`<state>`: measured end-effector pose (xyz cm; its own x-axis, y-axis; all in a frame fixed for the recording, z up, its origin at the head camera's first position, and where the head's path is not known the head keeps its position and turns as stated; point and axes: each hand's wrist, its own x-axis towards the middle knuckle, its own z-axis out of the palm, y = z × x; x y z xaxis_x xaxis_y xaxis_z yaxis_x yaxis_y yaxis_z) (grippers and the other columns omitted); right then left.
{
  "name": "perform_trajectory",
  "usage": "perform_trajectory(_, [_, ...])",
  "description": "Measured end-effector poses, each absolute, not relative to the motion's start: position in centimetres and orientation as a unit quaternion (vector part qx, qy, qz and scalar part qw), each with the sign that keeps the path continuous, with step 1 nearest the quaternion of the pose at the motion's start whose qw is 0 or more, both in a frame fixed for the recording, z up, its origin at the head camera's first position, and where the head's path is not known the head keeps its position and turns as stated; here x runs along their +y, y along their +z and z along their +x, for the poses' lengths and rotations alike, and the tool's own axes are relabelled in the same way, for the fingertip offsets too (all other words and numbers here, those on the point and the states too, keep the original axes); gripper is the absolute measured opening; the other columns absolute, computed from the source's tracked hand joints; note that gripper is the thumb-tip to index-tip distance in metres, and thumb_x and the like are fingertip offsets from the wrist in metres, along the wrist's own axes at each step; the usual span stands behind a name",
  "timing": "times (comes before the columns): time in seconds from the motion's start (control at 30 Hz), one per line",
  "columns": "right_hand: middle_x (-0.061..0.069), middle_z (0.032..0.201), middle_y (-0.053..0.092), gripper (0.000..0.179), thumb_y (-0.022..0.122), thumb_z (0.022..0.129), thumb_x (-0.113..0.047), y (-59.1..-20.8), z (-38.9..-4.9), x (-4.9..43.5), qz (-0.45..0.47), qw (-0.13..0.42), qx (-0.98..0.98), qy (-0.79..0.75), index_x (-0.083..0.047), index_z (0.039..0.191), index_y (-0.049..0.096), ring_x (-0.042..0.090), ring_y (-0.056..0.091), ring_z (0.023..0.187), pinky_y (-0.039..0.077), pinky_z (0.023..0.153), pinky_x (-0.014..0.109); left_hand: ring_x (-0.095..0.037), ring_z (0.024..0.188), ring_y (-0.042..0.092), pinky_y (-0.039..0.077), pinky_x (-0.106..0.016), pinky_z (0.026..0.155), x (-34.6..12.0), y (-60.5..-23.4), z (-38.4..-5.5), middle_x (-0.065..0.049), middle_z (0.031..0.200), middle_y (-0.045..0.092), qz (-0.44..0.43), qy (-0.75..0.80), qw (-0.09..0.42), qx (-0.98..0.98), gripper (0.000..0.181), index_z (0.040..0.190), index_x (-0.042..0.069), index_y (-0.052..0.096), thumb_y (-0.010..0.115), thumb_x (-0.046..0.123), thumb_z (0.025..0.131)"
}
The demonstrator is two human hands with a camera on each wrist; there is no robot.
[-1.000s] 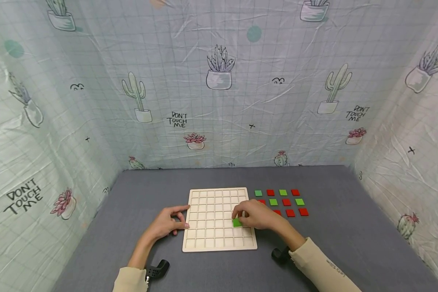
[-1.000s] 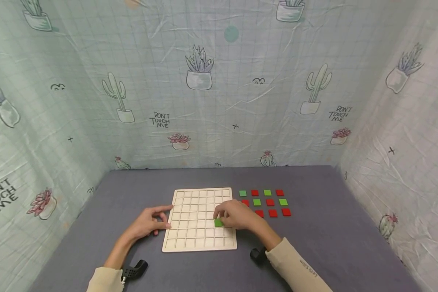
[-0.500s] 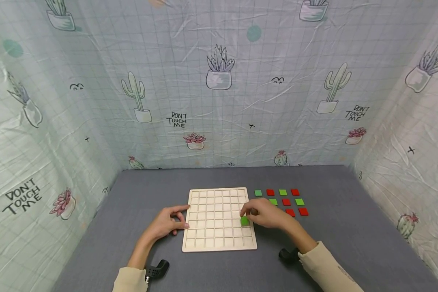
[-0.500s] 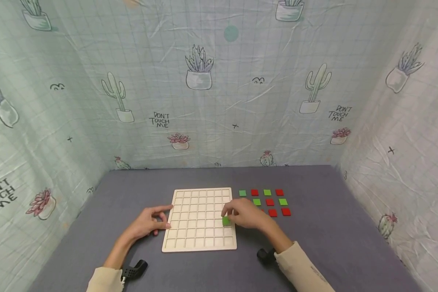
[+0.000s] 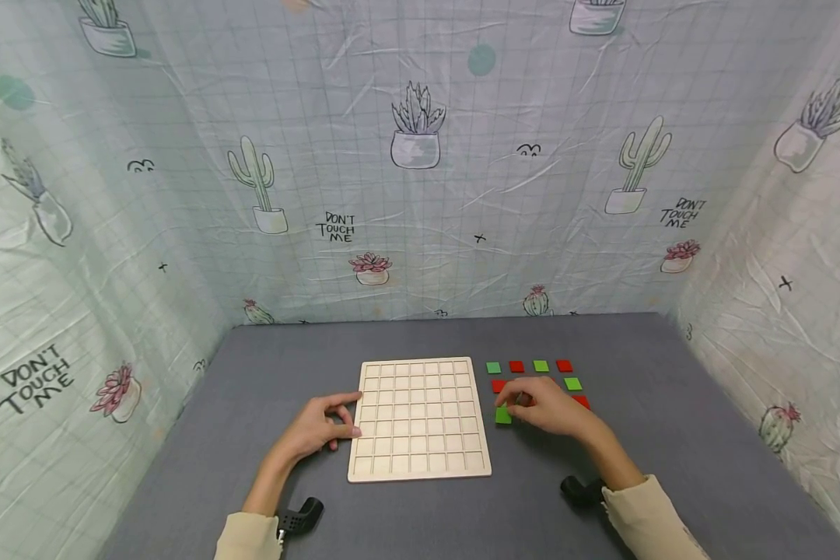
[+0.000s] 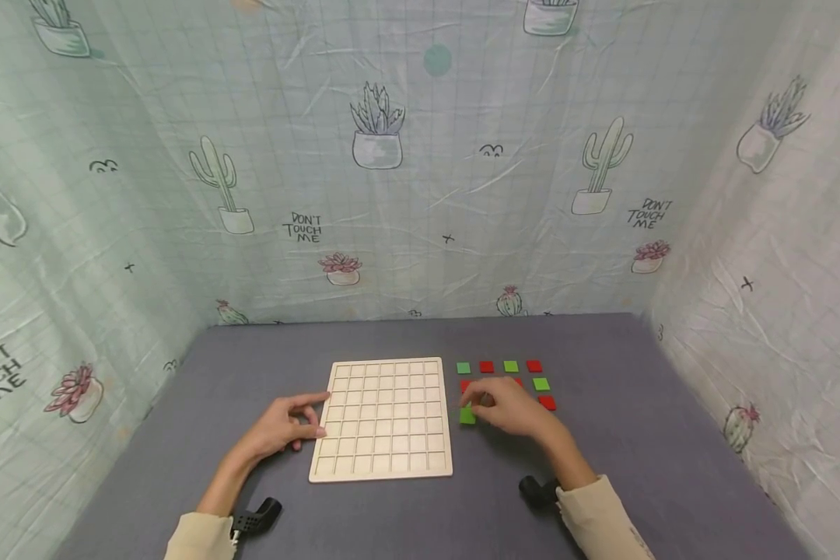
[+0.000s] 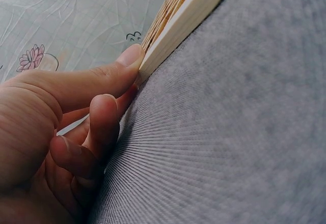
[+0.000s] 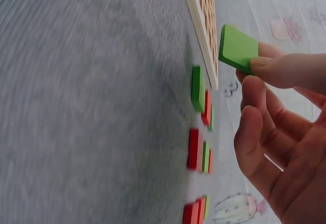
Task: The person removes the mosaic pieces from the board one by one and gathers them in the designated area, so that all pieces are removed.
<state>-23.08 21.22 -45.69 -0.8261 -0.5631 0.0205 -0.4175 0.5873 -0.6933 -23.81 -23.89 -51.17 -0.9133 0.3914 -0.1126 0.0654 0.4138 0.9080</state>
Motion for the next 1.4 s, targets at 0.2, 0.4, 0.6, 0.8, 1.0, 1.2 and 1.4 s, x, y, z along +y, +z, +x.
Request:
perform_trajectory(0.2, [0.005,0.082,0.072,0.019,0.066,0.095,0.001,-46.1,-23.1,22.4,-0.287,0.122,0.879,-0.361,-0.01,0.105,0.077,0.001,0.051,0.062,0.047,0.059,0.022,-0.01,0.047,0.052,0.049,-0.029,0.047,-23.9,-51.2,-23.8,-0.012,0.086,0.069,0.138,0.527,0.156,0.824,0.071,0.147,0.001,0.055,0.086,0.014,0.085])
perform_trajectory(0.4, [0.005,0.083,0.071,0.018,0.066,0.095,0.001,-46.4,-23.2,22.9,-0.291,0.141,0.87,-0.372,-0.009,0.105,0.076,0.001,0.054,0.063,0.049,0.06,0.023,-0.01,0.047,0.052,0.049,-0.029,0.047,-23.9,-51.0,-23.7,-0.013,0.087,0.069,0.136,0.529,0.156,0.823,0.071,0.148,0.001,0.055,0.086,0.014,0.085])
perform_trajectory(0.6, [0.006,0.08,0.069,0.02,0.063,0.094,0.003,-46.7,-23.3,22.6,-0.291,0.157,0.868,-0.371,-0.01,0.103,0.076,0.001,0.051,0.061,0.047,0.059,0.022,-0.011,0.048,0.052,0.05,-0.03,0.047,-23.8,-51.0,-23.6,-0.012,0.086,0.069,0.133,0.53,0.156,0.823,0.071,0.148,0.002,0.055,0.086,0.015,0.085])
perform_trajectory(0.8, [-0.002,0.082,0.069,0.02,0.067,0.09,0.003,-46.7,-23.2,22.4,-0.298,0.145,0.877,-0.348,-0.012,0.099,0.076,0.001,0.056,0.068,0.05,0.063,0.022,-0.011,0.048,0.052,0.05,-0.03,0.047,-23.7,-51.1,-23.7,-0.011,0.086,0.07,0.135,0.524,0.158,0.826,0.07,0.148,0.001,0.055,0.085,0.014,0.086])
perform_trajectory(1.0, [-0.004,0.085,0.069,0.022,0.081,0.082,-0.002,-46.6,-23.1,22.3,-0.285,0.146,0.889,-0.328,-0.015,0.098,0.075,0.0,0.057,0.073,0.051,0.065,0.023,-0.011,0.048,0.053,0.05,-0.029,0.047,-23.8,-51.2,-23.6,-0.011,0.086,0.07,0.136,0.526,0.159,0.824,0.07,0.148,0.001,0.055,0.085,0.014,0.086])
perform_trajectory(1.2, [-0.002,0.085,0.069,0.024,0.086,0.079,-0.005,-46.7,-22.9,22.2,-0.276,0.158,0.89,-0.326,-0.015,0.098,0.075,0.001,0.056,0.071,0.05,0.063,0.023,-0.011,0.048,0.052,0.05,-0.03,0.047,-23.8,-51.1,-23.7,-0.011,0.084,0.07,0.135,0.526,0.159,0.824,0.071,0.148,0.001,0.055,0.086,0.015,0.085])
perform_trajectory(1.4, [-0.003,0.088,0.07,0.023,0.083,0.079,-0.004,-46.7,-22.8,22.1,-0.279,0.163,0.888,-0.328,-0.015,0.098,0.076,0.003,0.059,0.075,0.051,0.064,0.023,-0.012,0.048,0.052,0.05,-0.03,0.047,-23.8,-51.0,-23.8,-0.013,0.085,0.07,0.135,0.525,0.161,0.825,0.071,0.148,0.002,0.055,0.085,0.014,0.085])
